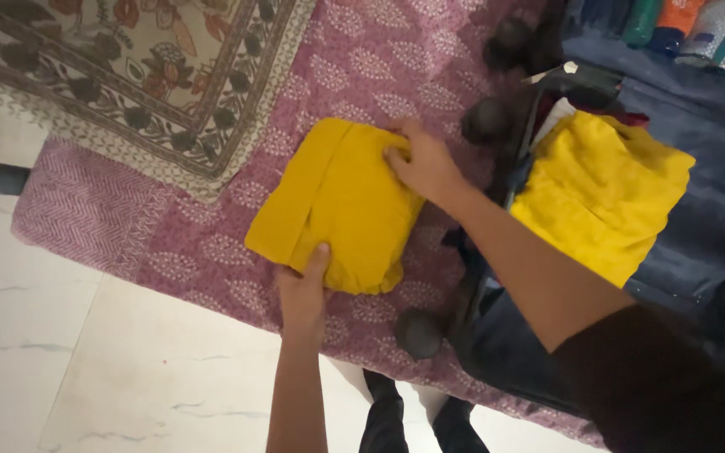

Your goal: The person opens a suitcase lying on a bed, unfastens the internal strap, and lifts out folded garments one by one, placing them on the bed. They then remove toiletry bottles and a coiled cable from the lid compartments, setting the items on the floor beside the suitcase.

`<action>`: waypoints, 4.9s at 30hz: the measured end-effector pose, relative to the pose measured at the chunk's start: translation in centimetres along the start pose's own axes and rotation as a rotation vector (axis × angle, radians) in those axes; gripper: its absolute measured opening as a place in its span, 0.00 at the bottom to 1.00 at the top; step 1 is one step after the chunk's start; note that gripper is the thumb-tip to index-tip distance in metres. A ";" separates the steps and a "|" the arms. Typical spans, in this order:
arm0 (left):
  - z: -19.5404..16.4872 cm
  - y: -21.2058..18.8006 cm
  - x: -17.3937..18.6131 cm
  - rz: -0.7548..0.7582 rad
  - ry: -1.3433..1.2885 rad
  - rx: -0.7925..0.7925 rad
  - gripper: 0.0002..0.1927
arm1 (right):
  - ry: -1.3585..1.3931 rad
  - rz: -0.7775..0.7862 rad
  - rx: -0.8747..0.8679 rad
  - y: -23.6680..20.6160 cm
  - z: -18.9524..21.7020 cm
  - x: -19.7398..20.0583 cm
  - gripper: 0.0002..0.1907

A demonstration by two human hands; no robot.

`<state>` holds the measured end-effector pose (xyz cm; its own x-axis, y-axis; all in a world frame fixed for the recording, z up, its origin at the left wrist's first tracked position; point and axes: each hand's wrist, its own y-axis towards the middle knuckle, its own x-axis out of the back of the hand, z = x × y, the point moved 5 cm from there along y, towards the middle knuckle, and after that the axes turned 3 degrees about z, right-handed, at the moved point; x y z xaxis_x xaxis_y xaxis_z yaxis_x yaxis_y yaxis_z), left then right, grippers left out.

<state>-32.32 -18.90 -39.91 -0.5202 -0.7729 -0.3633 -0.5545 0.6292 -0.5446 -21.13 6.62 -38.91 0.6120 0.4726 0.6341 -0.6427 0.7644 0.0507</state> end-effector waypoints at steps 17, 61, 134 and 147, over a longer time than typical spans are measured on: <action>-4.1 -10.3 -11.8 -0.170 0.917 -0.756 0.31 | -0.124 -0.256 0.117 -12.8 7.1 14.5 0.24; 5.2 -10.2 -27.1 0.621 0.075 0.076 0.31 | 1.341 -0.301 -0.256 -23.4 -2.6 19.6 0.33; 2.9 -5.7 -25.2 0.399 0.503 -0.581 0.25 | 0.541 -0.298 -0.253 -17.9 0.6 14.3 0.21; 11.3 -3.7 -26.7 0.319 1.186 -0.776 0.39 | 0.146 -0.613 -0.451 -26.8 -10.0 22.7 0.23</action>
<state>-8.98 -1.50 -36.75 -0.6933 -0.3162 0.6476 -0.3200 0.9402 0.1165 14.53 1.25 -33.60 0.8726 -0.0632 0.4844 0.0608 0.9979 0.0206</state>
